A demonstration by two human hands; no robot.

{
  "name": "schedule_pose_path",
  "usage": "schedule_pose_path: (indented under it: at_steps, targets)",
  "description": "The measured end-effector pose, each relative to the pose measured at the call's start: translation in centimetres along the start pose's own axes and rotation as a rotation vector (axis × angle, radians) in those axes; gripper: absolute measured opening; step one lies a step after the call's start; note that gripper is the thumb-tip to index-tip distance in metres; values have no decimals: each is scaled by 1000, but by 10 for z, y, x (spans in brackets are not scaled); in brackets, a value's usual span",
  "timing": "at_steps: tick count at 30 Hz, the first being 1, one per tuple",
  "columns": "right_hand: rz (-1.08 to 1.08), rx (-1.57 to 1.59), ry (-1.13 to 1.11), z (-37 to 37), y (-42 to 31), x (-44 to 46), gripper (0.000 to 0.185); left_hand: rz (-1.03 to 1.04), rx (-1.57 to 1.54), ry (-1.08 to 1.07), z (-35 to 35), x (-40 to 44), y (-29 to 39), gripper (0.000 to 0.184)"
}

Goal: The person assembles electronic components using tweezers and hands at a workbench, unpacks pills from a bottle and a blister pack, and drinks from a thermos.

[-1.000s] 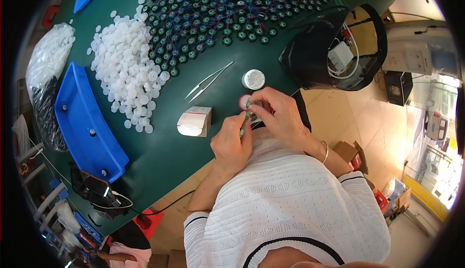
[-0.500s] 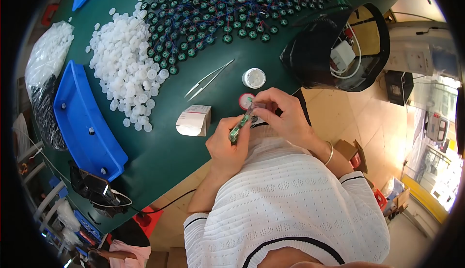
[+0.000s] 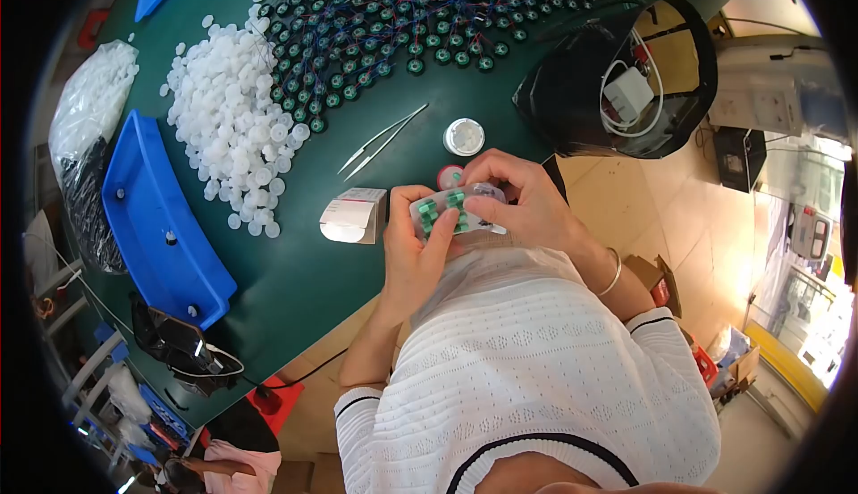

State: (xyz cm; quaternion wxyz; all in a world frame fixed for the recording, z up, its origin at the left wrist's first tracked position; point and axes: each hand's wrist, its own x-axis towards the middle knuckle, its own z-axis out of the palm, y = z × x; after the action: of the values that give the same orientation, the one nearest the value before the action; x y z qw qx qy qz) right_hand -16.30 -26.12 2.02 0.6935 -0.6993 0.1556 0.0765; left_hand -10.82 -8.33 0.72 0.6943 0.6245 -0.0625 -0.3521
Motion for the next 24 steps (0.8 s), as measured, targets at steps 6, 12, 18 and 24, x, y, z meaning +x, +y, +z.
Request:
schedule_pose_path:
  at_steps: [6, 12, 18, 24]
  targets:
    - [65, 32, -12, 2, -1, 1, 12, 131, 263, 85, 3, -3, -5, 26]
    - [29, -46, 63, 9, 4, 5, 16, 361, 505, 151, 8, -3, -17, 20]
    - [-21, -230, 153, 16, -1, 7, 18, 434, 597, 143, 10, 0, -15, 18]
    - [-93, -342, 235, 22, 1, 8, 16, 562, 682, 120, 9, 6, -15, 22]
